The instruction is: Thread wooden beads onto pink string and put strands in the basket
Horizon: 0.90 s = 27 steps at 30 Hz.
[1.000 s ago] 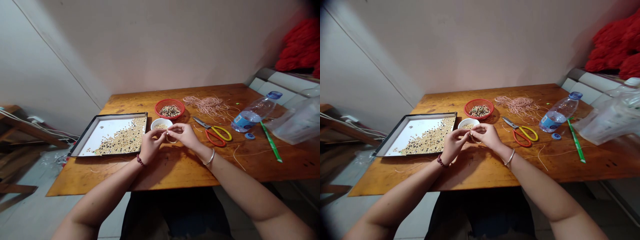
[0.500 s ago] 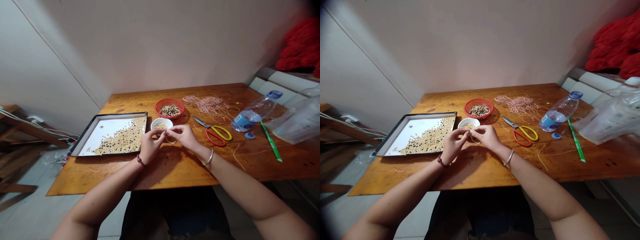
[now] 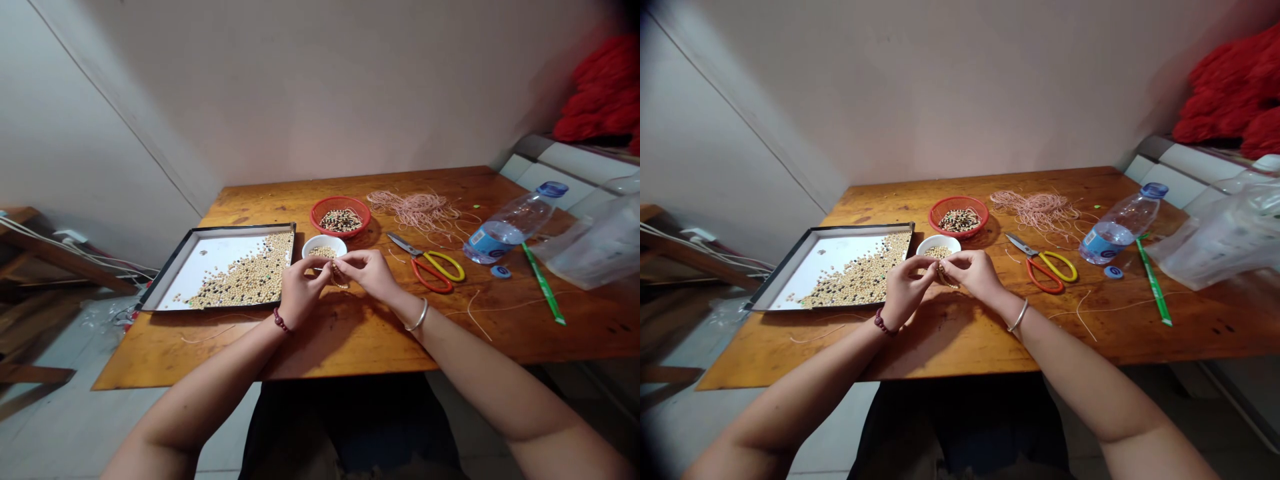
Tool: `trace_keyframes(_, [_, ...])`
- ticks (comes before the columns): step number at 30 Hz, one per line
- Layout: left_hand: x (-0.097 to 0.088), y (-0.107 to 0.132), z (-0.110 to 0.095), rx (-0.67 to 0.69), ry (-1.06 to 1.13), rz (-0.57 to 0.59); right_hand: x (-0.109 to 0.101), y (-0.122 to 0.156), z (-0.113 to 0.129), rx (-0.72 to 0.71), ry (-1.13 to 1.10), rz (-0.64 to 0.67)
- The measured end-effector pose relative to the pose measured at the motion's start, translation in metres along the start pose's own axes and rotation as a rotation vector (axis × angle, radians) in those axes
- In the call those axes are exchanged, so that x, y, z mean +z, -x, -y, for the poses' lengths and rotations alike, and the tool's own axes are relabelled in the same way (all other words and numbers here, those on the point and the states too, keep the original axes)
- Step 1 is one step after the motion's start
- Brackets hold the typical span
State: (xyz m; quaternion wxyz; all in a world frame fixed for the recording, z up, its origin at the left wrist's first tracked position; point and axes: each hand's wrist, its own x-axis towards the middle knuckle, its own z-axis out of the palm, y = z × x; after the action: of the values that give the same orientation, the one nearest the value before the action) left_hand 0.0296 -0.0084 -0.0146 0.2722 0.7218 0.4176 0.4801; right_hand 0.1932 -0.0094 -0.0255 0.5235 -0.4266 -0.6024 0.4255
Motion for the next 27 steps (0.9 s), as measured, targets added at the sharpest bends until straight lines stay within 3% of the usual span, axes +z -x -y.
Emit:
trace_keyframes(17, [0.002, 0.0029, 0.001, 0.046, -0.048, -0.025, 0.0047, 0.0054, 0.0011, -0.008, 0.006, -0.017])
trace_keyframes(27, [0.0022, 0.0063, -0.0009, 0.079, -0.044, 0.001, 0.009, 0.0095, 0.0028, -0.028, 0.092, -0.137])
